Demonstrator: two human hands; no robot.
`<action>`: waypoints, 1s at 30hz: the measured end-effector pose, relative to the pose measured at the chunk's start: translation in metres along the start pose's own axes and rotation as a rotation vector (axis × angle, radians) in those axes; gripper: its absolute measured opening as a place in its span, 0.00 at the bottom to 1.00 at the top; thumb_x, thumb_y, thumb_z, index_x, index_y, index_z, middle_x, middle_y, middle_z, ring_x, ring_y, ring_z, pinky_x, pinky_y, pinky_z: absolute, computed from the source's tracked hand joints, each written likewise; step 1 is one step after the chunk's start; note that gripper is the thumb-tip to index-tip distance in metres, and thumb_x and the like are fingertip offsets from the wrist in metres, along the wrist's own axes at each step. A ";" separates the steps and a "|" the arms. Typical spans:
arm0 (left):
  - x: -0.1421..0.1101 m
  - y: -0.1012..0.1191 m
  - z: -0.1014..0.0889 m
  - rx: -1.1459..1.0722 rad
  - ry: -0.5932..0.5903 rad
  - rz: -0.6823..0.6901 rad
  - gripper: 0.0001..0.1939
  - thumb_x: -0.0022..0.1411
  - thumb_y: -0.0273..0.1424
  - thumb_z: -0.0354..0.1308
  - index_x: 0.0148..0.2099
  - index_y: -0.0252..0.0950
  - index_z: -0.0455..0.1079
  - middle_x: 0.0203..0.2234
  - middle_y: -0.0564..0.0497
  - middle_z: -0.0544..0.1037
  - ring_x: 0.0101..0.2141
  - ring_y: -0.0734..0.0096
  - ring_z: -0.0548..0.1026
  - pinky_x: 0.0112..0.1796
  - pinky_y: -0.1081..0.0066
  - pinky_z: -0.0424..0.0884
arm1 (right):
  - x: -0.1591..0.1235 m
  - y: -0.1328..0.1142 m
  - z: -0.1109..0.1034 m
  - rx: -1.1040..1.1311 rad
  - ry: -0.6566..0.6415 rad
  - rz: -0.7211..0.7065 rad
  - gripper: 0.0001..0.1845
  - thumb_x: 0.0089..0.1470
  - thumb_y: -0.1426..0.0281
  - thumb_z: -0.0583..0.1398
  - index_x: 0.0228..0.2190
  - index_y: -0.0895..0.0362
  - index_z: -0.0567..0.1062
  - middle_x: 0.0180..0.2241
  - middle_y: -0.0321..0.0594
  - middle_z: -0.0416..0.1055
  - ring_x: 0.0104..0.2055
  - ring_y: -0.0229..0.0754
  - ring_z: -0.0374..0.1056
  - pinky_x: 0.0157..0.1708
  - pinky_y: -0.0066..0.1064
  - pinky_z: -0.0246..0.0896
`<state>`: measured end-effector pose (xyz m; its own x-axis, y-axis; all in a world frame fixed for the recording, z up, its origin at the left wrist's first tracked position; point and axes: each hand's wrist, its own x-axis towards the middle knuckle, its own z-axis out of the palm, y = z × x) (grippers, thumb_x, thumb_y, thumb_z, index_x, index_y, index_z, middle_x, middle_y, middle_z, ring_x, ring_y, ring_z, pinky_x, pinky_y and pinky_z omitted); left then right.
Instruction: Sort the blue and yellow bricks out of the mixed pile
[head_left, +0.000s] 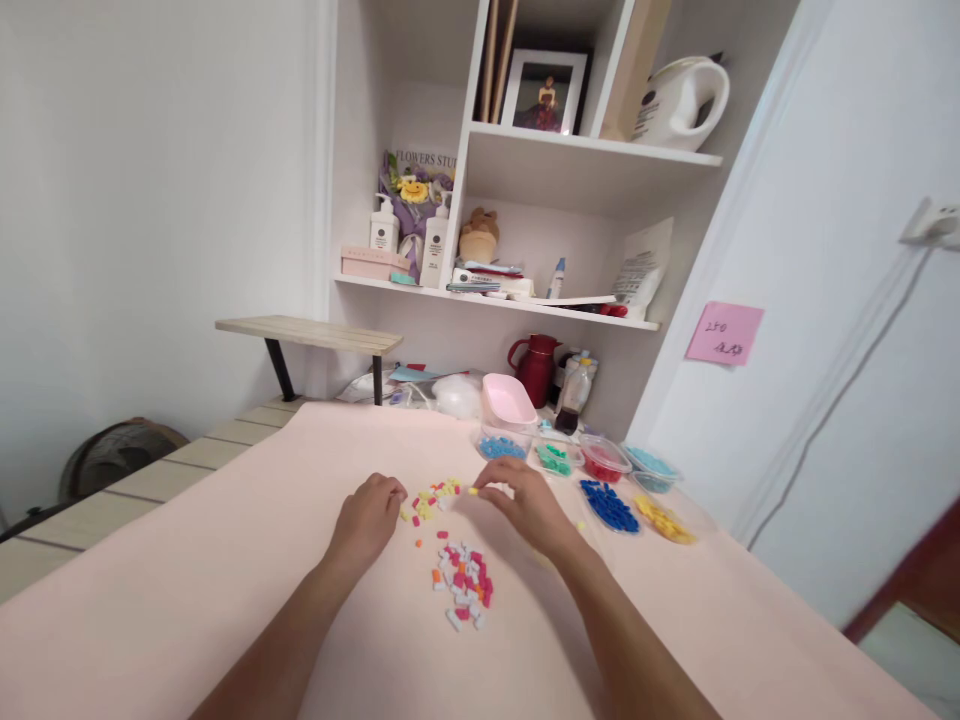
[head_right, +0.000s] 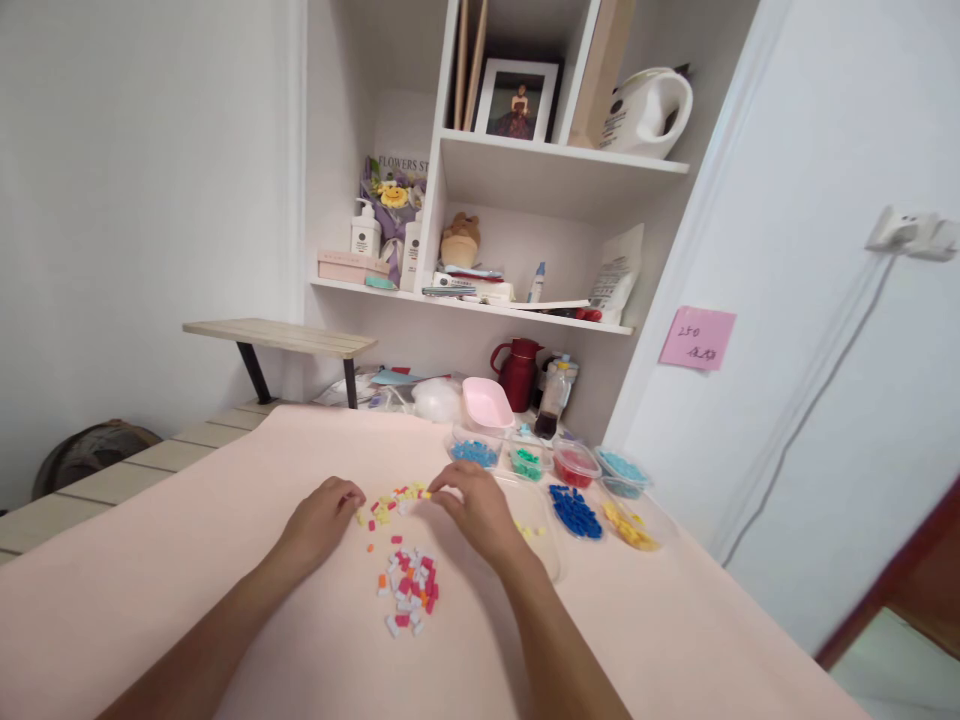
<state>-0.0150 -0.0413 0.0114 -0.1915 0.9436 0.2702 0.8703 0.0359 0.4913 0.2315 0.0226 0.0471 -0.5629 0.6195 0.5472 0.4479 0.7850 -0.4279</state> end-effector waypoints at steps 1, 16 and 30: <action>0.000 -0.001 -0.001 0.005 0.010 -0.025 0.14 0.65 0.30 0.44 0.38 0.39 0.72 0.41 0.48 0.76 0.39 0.69 0.74 0.41 0.68 0.65 | -0.003 0.006 -0.012 -0.009 0.007 0.035 0.08 0.57 0.71 0.59 0.33 0.54 0.79 0.37 0.41 0.76 0.43 0.45 0.69 0.47 0.37 0.60; -0.004 -0.001 -0.006 0.138 -0.016 -0.082 0.07 0.58 0.32 0.52 0.34 0.40 0.71 0.38 0.48 0.76 0.44 0.60 0.72 0.42 0.63 0.62 | -0.018 -0.005 -0.025 -0.020 0.048 0.111 0.15 0.60 0.72 0.53 0.42 0.53 0.79 0.42 0.41 0.77 0.44 0.45 0.71 0.45 0.35 0.63; -0.005 0.010 -0.002 0.117 -0.060 0.029 0.07 0.60 0.29 0.52 0.34 0.41 0.72 0.33 0.52 0.75 0.39 0.68 0.74 0.39 0.69 0.61 | -0.005 -0.020 0.062 -0.246 -0.245 -0.006 0.25 0.53 0.79 0.57 0.48 0.43 0.76 0.40 0.39 0.70 0.43 0.45 0.64 0.41 0.31 0.56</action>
<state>-0.0061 -0.0459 0.0163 -0.1410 0.9625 0.2317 0.9226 0.0429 0.3832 0.1820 0.0035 0.0080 -0.7031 0.6205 0.3473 0.5809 0.7829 -0.2227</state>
